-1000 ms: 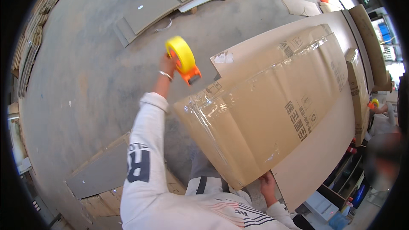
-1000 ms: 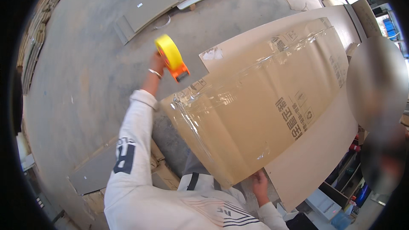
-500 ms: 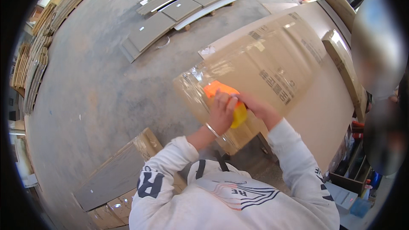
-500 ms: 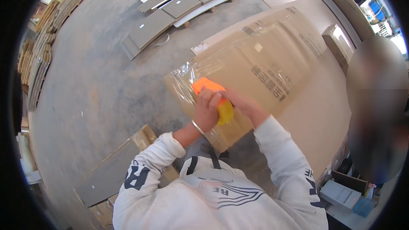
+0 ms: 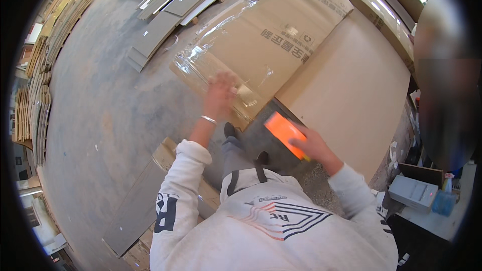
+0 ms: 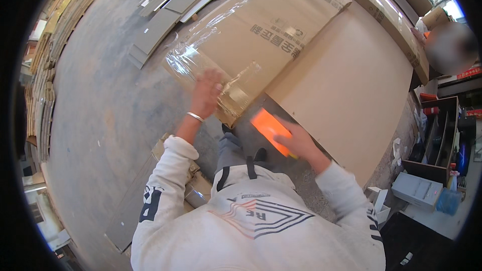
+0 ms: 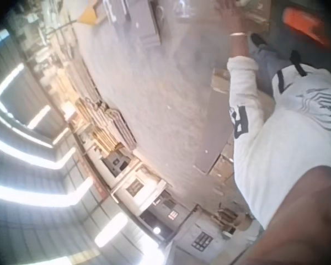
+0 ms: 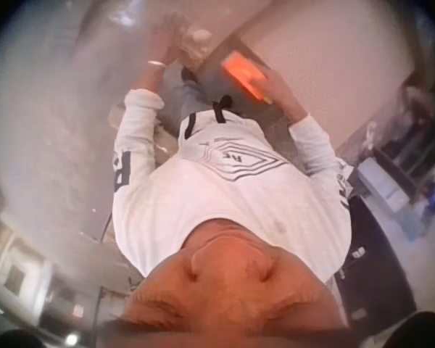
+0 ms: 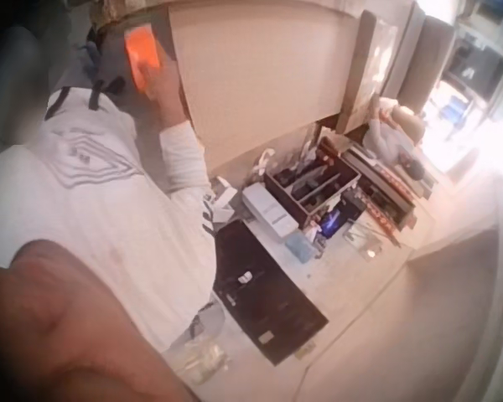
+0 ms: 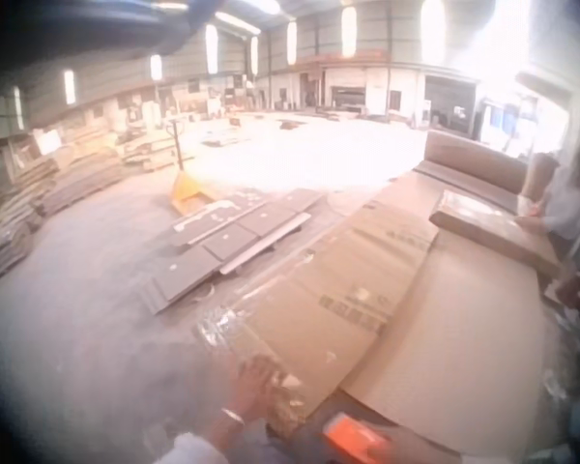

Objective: The person uses a handheld tape dispenser to seal a large cardboard box on a work table. They apply tape along the seams, fold the flaps, and move the sealed box aside. The person then handles a large roll of cardboard and several flat wooden panels, placing them on the floor.

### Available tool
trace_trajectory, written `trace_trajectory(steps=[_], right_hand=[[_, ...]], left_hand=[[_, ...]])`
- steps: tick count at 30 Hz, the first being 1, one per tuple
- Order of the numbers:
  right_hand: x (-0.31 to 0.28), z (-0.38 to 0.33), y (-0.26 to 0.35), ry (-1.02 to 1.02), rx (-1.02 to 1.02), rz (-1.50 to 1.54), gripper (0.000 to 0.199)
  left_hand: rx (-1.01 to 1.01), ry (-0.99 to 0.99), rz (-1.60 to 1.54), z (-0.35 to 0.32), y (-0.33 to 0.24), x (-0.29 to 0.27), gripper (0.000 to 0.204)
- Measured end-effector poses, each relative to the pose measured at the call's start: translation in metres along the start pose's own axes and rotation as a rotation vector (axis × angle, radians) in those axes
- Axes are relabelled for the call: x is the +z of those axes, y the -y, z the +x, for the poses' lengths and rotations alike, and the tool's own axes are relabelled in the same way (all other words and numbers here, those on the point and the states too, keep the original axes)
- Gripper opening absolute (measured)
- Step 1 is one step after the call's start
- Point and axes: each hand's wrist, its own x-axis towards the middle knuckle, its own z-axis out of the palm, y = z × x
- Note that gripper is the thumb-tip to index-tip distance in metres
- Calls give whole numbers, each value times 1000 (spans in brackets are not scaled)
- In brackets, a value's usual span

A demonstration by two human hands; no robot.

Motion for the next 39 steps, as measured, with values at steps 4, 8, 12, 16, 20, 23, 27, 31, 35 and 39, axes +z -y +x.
trace_trajectory(steps=[4, 8, 12, 16, 20, 23, 27, 31, 35, 39], right_hand=[[35, -1, -116, -119, 20, -91, 68], [69, 117, -26, -16, 275, -249, 53], [130, 184, -88, 62, 269, -631, 43], [157, 132, -116, 229, 152, -178, 44], [165, 95, -209, 152, 349, -187, 45], [160, 77, -230, 128, 433, -79, 47], [142, 52, -200, -30, 293, 64, 49], [138, 20, -207, -366, 320, 400, 42], [157, -5, -197, -577, 509, 476, 41], [205, 3, -162, -708, 708, 699, 38]], left_hand=[[146, 230, 218, -5, -65, 16, 54], [116, 258, 230, -6, -77, 5, 55], [211, 316, 270, 11, -99, 12, 57], [637, 496, 482, -30, -76, 40, 53], [884, 687, 718, -15, -111, 104, 55], [945, 856, 1313, 0, -116, 153, 57], [855, 952, 1807, -15, -96, 183, 60], [1096, 1197, 775, 26, -116, 137, 49], [555, 579, -499, 98, -72, -16, 21], [-127, 207, -201, 156, 149, -61, 54]])
